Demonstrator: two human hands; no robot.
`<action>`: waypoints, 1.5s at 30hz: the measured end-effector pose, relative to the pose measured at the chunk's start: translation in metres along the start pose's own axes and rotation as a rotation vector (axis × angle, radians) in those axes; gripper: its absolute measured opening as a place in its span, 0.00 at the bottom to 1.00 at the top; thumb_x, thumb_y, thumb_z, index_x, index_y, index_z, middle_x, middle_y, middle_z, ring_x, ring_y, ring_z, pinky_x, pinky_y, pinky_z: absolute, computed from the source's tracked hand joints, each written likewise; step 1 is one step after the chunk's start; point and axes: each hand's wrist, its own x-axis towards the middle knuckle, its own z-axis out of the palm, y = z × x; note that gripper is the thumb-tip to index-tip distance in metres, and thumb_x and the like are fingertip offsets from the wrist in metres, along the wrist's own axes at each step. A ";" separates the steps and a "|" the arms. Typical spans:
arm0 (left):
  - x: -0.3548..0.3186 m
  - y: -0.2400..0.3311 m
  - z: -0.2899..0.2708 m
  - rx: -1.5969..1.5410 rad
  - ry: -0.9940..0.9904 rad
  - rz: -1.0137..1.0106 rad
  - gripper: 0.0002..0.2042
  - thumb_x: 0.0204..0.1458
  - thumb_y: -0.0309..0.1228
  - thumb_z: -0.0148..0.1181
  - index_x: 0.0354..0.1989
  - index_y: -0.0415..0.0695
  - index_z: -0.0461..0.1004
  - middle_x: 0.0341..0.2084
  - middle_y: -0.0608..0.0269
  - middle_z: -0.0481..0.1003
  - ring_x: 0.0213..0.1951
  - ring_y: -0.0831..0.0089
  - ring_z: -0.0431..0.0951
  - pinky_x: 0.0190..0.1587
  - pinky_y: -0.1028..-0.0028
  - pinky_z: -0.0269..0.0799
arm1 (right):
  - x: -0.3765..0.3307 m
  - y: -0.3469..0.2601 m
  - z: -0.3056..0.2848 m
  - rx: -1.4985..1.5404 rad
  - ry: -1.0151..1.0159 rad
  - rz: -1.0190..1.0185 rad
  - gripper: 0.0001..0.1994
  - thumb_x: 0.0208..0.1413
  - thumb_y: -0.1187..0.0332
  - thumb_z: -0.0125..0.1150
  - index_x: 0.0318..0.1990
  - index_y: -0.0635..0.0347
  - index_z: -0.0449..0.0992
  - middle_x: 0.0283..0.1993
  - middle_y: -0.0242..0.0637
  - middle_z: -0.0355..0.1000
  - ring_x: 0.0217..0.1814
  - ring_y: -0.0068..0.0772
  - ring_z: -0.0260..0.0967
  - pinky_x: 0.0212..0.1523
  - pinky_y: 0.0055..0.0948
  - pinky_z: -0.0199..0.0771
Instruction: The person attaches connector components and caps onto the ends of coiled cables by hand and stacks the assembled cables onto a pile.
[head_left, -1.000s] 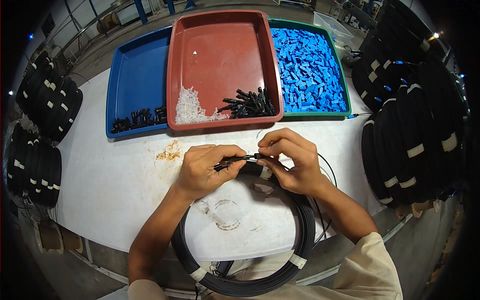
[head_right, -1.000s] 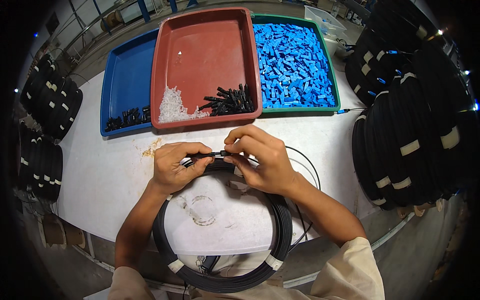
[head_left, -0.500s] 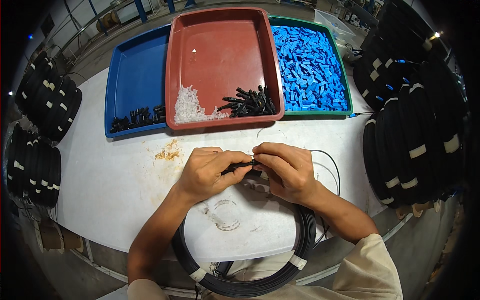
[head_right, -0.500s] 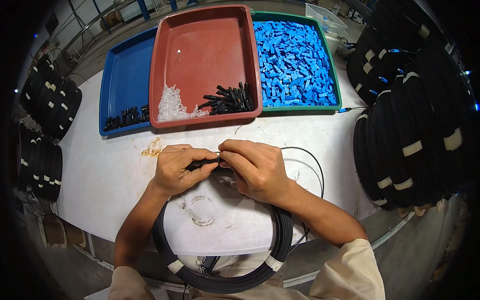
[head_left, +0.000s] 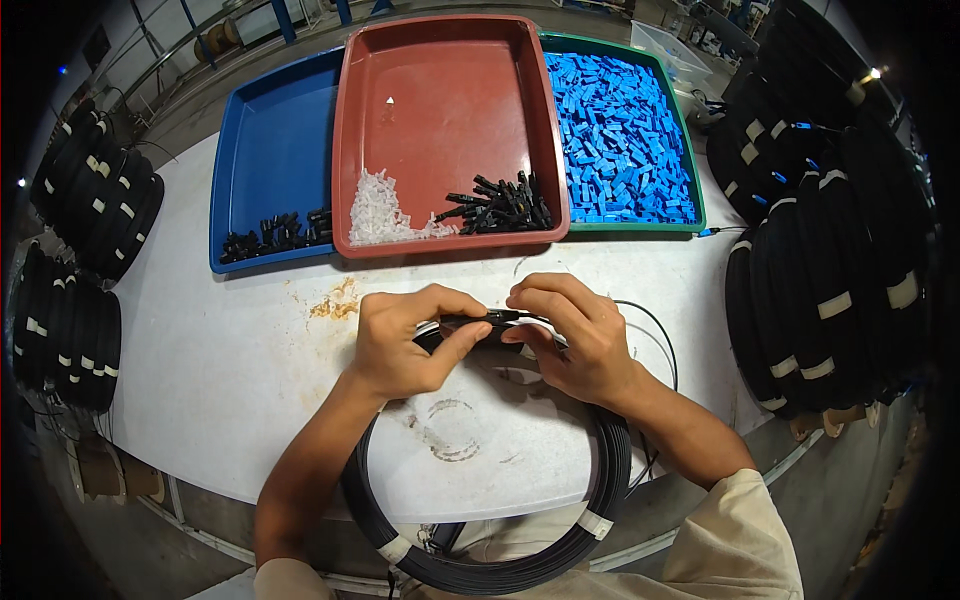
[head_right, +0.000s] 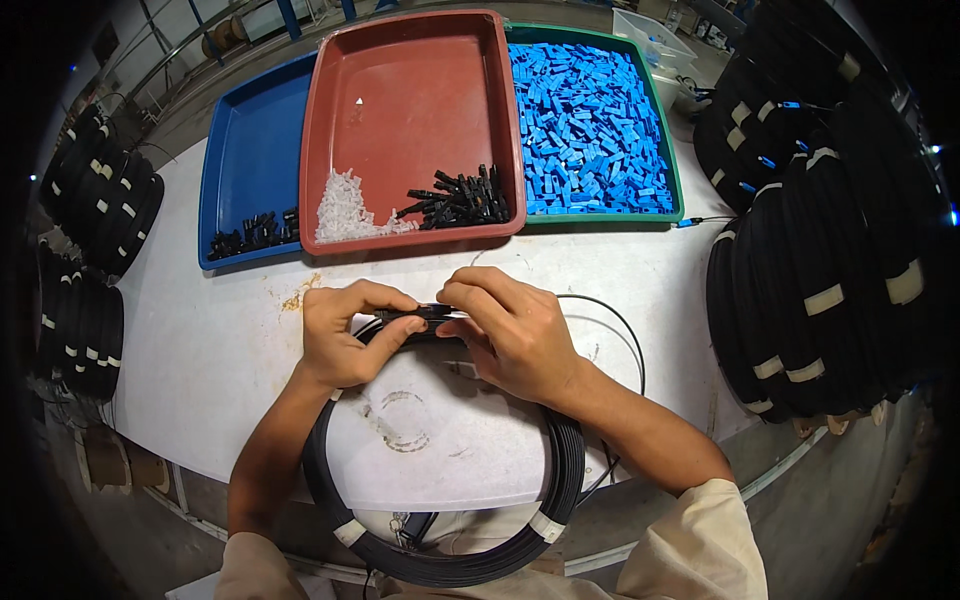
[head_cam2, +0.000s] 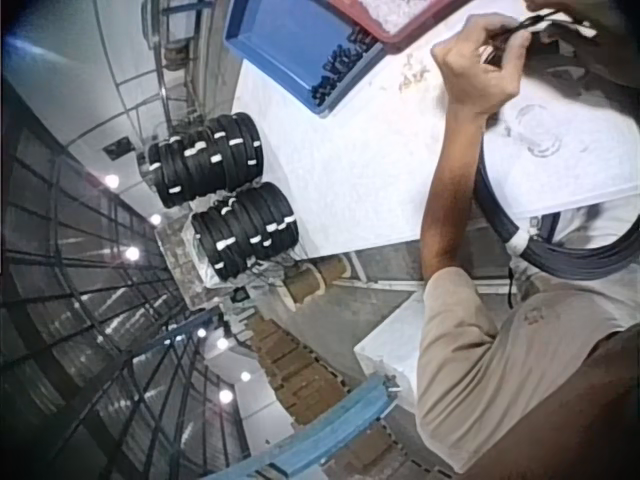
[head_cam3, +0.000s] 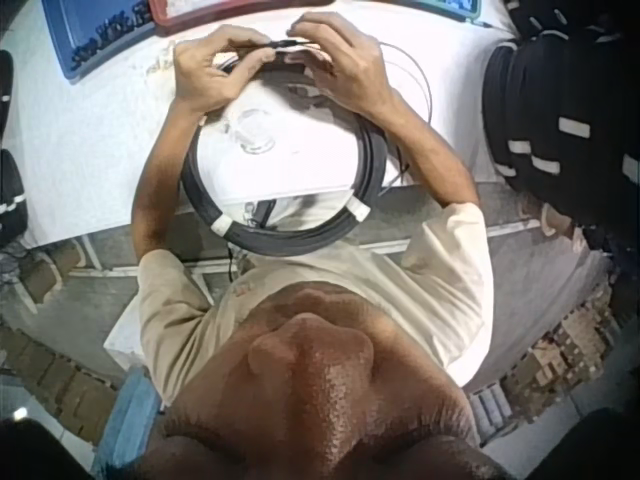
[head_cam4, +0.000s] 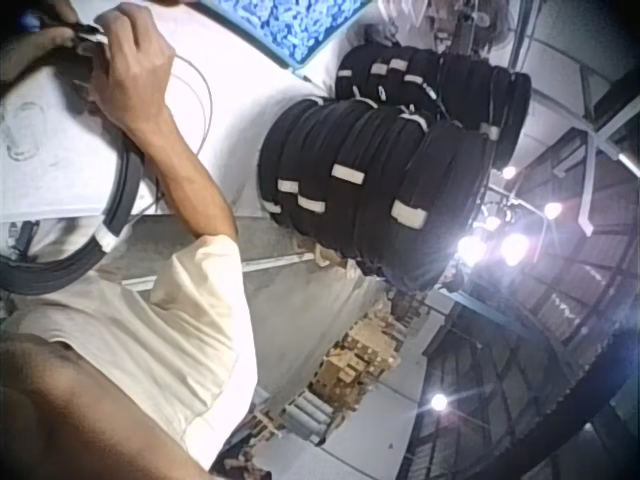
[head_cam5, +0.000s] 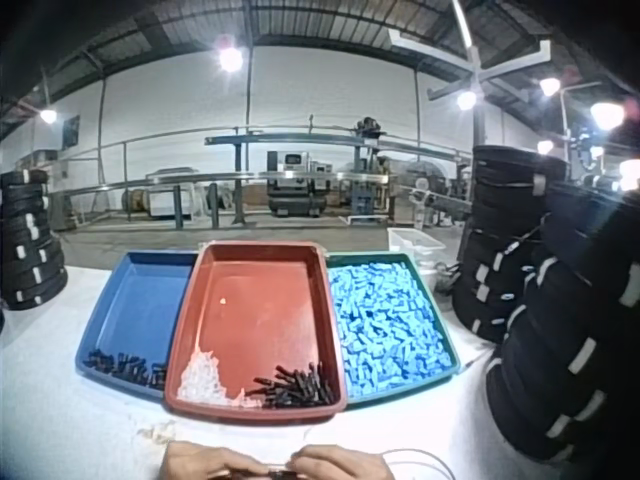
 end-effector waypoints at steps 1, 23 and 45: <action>-0.001 -0.002 0.001 -0.078 0.003 -0.077 0.07 0.46 0.20 0.73 0.34 0.37 0.82 0.26 0.57 0.84 0.28 0.69 0.86 0.33 0.76 0.80 | -0.001 0.002 -0.001 -0.037 -0.001 -0.051 0.15 0.41 0.81 0.70 0.39 0.63 0.78 0.40 0.39 0.77 0.32 0.37 0.78 0.30 0.33 0.78; 0.001 -0.012 0.010 0.154 -0.014 0.368 0.07 0.42 0.19 0.74 0.29 0.38 0.82 0.28 0.55 0.84 0.23 0.67 0.83 0.26 0.74 0.79 | -0.002 -0.004 -0.001 0.183 -0.073 0.234 0.09 0.46 0.80 0.70 0.36 0.62 0.79 0.29 0.40 0.78 0.28 0.43 0.75 0.32 0.37 0.74; 0.001 -0.014 0.010 0.265 -0.054 0.483 0.06 0.44 0.20 0.72 0.31 0.39 0.82 0.28 0.57 0.84 0.22 0.69 0.81 0.25 0.74 0.77 | -0.003 0.006 -0.003 0.089 -0.209 0.126 0.11 0.44 0.81 0.67 0.37 0.63 0.80 0.30 0.41 0.76 0.31 0.43 0.74 0.33 0.38 0.75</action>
